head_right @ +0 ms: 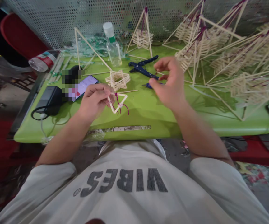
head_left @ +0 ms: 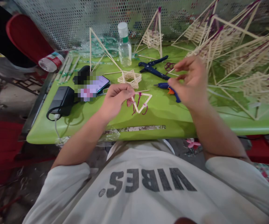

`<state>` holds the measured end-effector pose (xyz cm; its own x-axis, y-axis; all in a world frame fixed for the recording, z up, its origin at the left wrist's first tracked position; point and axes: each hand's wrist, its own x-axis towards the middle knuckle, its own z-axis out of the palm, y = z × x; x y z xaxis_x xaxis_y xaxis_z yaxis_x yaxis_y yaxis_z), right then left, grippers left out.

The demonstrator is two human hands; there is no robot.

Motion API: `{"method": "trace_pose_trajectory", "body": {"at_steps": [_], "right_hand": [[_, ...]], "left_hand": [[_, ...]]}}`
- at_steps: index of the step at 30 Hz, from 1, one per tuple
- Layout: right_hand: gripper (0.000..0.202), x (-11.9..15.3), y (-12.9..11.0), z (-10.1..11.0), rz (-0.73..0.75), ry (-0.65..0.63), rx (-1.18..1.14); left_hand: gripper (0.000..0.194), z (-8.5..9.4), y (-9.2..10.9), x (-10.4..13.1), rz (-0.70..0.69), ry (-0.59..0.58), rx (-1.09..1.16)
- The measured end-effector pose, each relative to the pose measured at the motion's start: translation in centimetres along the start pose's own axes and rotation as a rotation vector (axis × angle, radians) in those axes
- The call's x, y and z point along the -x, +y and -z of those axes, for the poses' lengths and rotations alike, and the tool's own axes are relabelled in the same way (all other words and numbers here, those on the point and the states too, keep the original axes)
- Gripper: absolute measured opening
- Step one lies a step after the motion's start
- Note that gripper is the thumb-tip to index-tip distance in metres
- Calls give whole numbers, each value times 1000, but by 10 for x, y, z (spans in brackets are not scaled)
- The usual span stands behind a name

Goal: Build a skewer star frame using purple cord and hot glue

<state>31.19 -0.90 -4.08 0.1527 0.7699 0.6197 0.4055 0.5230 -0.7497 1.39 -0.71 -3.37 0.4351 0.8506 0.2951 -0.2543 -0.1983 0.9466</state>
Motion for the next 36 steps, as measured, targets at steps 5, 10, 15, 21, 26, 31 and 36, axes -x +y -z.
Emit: {"method": "trace_pose_trajectory", "body": {"at_steps": [5,10,15,21,26,31,36], "right_hand": [[24,21,-23,-11,28,-171,-128],[28,27,-38,-9,-14,-418,-234],[38,26,-46,-5,-170,-692,-196],[28,26,-47,-11,-264,-789,-212],[23,25,-50,-15,-329,-784,-272],[27,25,-49,-14,-360,-711,-292],[30,21,-44,-10,-340,-429,-481]], "left_hand": [[29,-3,4,0,47,-66,-66],[23,-5,6,1,89,-119,-154],[24,-5,8,3,123,-152,-257],[28,-6,10,5,139,-208,-356],[34,-9,11,4,141,-249,-378],[34,-10,12,4,135,-236,-378],[28,-7,10,5,134,-152,-349]]}}
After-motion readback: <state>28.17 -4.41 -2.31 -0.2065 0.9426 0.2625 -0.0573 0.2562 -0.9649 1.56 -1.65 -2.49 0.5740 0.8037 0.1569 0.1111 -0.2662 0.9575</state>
